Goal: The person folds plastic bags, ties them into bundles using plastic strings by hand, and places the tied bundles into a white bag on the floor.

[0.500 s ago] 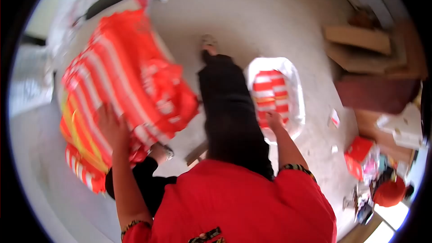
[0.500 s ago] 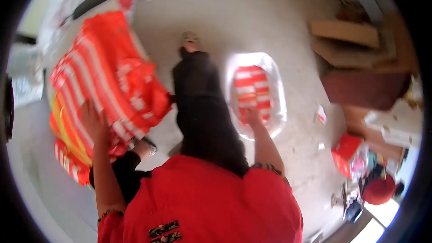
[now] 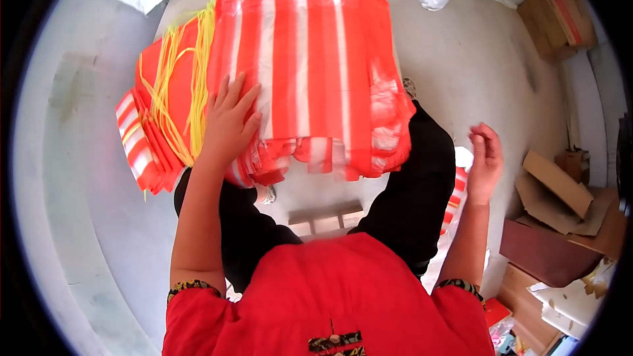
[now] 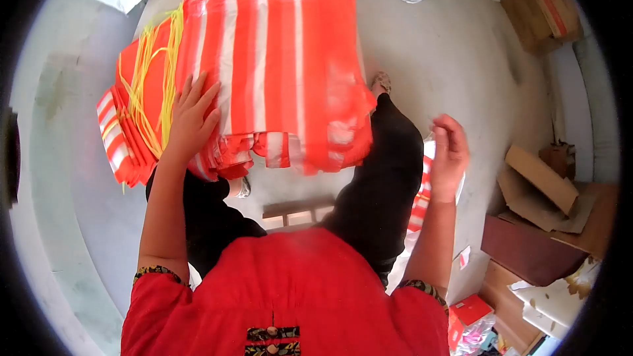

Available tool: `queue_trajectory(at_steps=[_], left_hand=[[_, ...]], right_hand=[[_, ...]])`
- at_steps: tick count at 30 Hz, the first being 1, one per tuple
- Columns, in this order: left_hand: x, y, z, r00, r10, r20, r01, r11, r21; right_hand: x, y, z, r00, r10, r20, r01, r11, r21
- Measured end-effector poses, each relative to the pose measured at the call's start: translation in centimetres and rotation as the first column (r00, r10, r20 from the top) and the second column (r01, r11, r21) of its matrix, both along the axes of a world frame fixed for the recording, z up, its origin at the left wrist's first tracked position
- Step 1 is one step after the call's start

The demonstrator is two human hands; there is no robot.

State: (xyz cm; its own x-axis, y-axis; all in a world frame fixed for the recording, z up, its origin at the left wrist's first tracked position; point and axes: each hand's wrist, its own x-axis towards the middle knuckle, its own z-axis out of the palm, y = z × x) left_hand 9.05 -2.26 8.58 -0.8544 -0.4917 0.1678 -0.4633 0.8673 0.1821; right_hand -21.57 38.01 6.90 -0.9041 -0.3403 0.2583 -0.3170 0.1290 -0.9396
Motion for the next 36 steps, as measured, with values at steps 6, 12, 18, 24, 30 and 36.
queue_trajectory(at_steps=[6, 12, 18, 24, 30, 36], left_hand=[[-1.7, -1.4, -0.1, 0.999, 0.009, 0.043, -0.006, 0.997, -0.073], [-2.5, -6.2, -2.2, 0.996, 0.036, -0.086, -0.034, 0.999, 0.019], [-3.2, -8.0, -3.1, 0.987, 0.008, -0.159, -0.007, 1.000, 0.005], [-3.4, -7.9, -3.6, 0.984, 0.073, -0.162, -0.077, 0.997, -0.019], [-3.6, -7.4, -2.0, 0.986, 0.019, -0.164, -0.037, 0.994, -0.108], [-3.3, -4.7, -1.5, 0.943, -0.288, -0.168, 0.323, 0.913, 0.250]], right_hand=[[8.8, -19.1, 4.6, 0.459, 0.794, -0.398, -0.306, 0.562, 0.768], [6.6, -28.5, -0.1, 0.482, 0.817, -0.316, -0.209, 0.457, 0.864], [5.5, -29.9, -0.2, 0.519, 0.797, -0.310, -0.210, 0.471, 0.857], [8.6, -27.7, 0.6, 0.586, 0.766, -0.264, -0.260, 0.486, 0.834], [8.3, -27.4, -0.2, 0.562, 0.762, -0.322, -0.119, 0.459, 0.880], [7.0, -28.0, -1.2, 0.536, 0.744, -0.399, -0.165, 0.555, 0.815]])
